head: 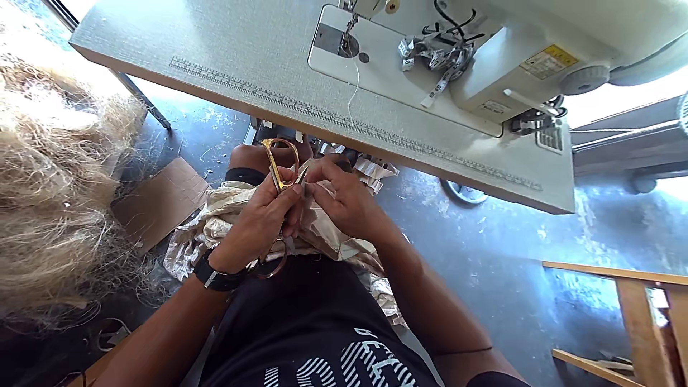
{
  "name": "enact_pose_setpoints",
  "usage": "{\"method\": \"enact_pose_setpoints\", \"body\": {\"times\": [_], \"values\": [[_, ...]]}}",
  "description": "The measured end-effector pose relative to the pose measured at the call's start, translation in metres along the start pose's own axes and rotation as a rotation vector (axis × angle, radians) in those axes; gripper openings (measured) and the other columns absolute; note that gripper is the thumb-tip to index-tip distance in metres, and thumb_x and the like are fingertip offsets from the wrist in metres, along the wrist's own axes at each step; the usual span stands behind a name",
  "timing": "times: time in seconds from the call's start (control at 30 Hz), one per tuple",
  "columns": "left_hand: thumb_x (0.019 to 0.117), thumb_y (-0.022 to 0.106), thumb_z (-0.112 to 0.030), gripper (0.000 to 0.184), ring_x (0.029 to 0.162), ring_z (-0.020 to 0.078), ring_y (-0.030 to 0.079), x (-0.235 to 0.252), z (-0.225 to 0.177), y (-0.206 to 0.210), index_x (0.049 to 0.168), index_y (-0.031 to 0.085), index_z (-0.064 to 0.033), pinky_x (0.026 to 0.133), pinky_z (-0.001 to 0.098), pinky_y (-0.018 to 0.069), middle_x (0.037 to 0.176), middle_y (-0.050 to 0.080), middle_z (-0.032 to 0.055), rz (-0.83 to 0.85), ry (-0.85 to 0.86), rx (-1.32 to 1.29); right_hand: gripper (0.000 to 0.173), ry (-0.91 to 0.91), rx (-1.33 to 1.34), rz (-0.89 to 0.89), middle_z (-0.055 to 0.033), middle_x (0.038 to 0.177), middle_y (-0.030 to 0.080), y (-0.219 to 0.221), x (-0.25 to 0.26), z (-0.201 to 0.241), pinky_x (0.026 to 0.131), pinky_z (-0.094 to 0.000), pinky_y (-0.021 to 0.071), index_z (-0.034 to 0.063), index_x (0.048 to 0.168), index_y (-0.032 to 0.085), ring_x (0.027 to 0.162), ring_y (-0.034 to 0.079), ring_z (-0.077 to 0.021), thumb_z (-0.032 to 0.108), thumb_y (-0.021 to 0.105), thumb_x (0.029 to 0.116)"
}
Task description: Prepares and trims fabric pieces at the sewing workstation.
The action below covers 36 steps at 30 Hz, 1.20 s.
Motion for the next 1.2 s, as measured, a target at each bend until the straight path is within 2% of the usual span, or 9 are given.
{"method": "enact_pose_setpoints", "body": {"times": [0.07, 0.17, 0.2, 0.3, 0.5, 0.67, 0.87, 1.0, 1.2], "values": [[0.1108, 0.042, -0.02, 0.014, 0.051, 0.0147, 0.053, 0.001, -0.001, 0.0, 0.118, 0.049, -0.0108, 0.052, 0.0282, 0.0522, 0.065, 0.049, 0.0038, 0.05, -0.028, 0.038, 0.01, -0.011, -0.027, 0.001, -0.0041, 0.098, 0.064, -0.002, -0.001, 0.001, 0.082, -0.029, 0.0555, 0.0061, 0.102, 0.065, 0.093, 0.063, -0.0111, 0.012, 0.057, 0.1008], [0.1103, 0.043, -0.02, 0.013, 0.051, 0.0148, 0.054, 0.003, -0.002, 0.002, 0.115, 0.05, -0.0103, 0.051, 0.0273, 0.0514, 0.065, 0.05, 0.0048, 0.136, -0.059, 0.105, 0.011, -0.038, 0.002, 0.101, -0.007, 0.117, 0.065, -0.001, -0.002, 0.003, 0.096, -0.0316, 0.0535, 0.0058, 0.099, 0.066, 0.114, 0.061, -0.0138, 0.011, 0.057, 0.0987], [0.1103, 0.044, -0.02, 0.013, 0.052, 0.0144, 0.054, 0.003, -0.003, 0.003, 0.115, 0.05, -0.0103, 0.051, 0.0269, 0.0513, 0.065, 0.051, 0.0048, 0.161, -0.059, 0.129, 0.012, -0.032, 0.048, 0.133, -0.0062, 0.116, 0.066, -0.001, -0.002, 0.003, 0.094, -0.0297, 0.0541, 0.0059, 0.098, 0.066, 0.112, 0.062, -0.0115, 0.011, 0.055, 0.0991], [0.1104, 0.044, -0.019, 0.013, 0.052, 0.0144, 0.054, 0.004, -0.009, 0.001, 0.117, 0.05, -0.0096, 0.05, 0.0262, 0.0506, 0.065, 0.051, 0.005, 0.162, -0.036, 0.189, 0.012, 0.027, 0.213, 0.178, -0.0026, 0.095, 0.065, 0.003, -0.002, -0.005, 0.078, -0.0264, 0.0559, 0.0058, 0.101, 0.063, 0.088, 0.063, -0.0083, 0.011, 0.053, 0.1025], [0.1116, 0.039, -0.024, 0.021, 0.052, 0.0155, 0.055, 0.002, -0.006, -0.005, 0.124, 0.05, -0.0095, 0.05, 0.028, 0.052, 0.067, 0.053, 0.0056, -0.002, -0.039, 0.147, 0.009, 0.129, 0.255, 0.027, -0.0023, 0.082, 0.062, -0.005, 0.0, -0.013, 0.06, -0.0234, 0.0512, 0.0067, 0.096, 0.063, 0.069, 0.059, -0.0086, 0.01, 0.056, 0.0999], [0.1128, 0.031, -0.027, 0.04, 0.054, 0.0175, 0.059, -0.009, -0.006, 0.007, 0.15, 0.043, -0.0157, 0.052, 0.0312, 0.0568, 0.074, 0.057, 0.0067, -0.097, 0.009, 0.06, 0.011, 0.142, 0.142, -0.119, -0.0041, 0.091, 0.063, -0.018, -0.005, -0.016, 0.068, -0.0255, 0.0546, 0.0062, 0.099, 0.064, 0.079, 0.062, -0.0098, 0.013, 0.056, 0.1017], [0.1131, 0.032, -0.026, 0.042, 0.053, 0.0168, 0.058, -0.01, 0.008, 0.015, 0.152, 0.041, -0.0147, 0.052, 0.0301, 0.0561, 0.069, 0.056, 0.0065, -0.146, 0.047, 0.087, 0.009, 0.172, 0.26, -0.258, -0.0033, 0.089, 0.064, -0.01, -0.017, -0.015, 0.068, -0.0248, 0.0552, 0.0054, 0.098, 0.065, 0.078, 0.063, -0.0093, 0.01, 0.058, 0.1], [0.1131, 0.032, -0.026, 0.034, 0.054, 0.017, 0.058, -0.012, 0.01, 0.014, 0.142, 0.045, -0.0135, 0.052, 0.0296, 0.0555, 0.068, 0.055, 0.0058, -0.209, 0.097, 0.098, 0.008, 0.275, 0.419, -0.344, -0.0031, 0.085, 0.063, -0.003, -0.027, -0.02, 0.062, -0.0233, 0.052, 0.0057, 0.097, 0.065, 0.072, 0.061, -0.0097, 0.008, 0.058, 0.101], [0.1129, 0.034, -0.026, 0.03, 0.054, 0.0165, 0.058, -0.013, 0.01, 0.014, 0.138, 0.044, -0.0122, 0.051, 0.0289, 0.0549, 0.069, 0.055, 0.0048, -0.219, 0.137, 0.113, 0.01, 0.316, 0.507, -0.459, -0.0037, 0.082, 0.063, 0.006, -0.032, -0.022, 0.063, -0.0232, 0.0521, 0.0049, 0.098, 0.065, 0.072, 0.061, -0.0096, 0.008, 0.057, 0.1021]]}}
Point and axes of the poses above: each hand's wrist, its own x-axis towards the middle knuckle, its own y-axis out of the palm, z = x × y, the point moved 10 cm from there along x, towards the middle knuckle
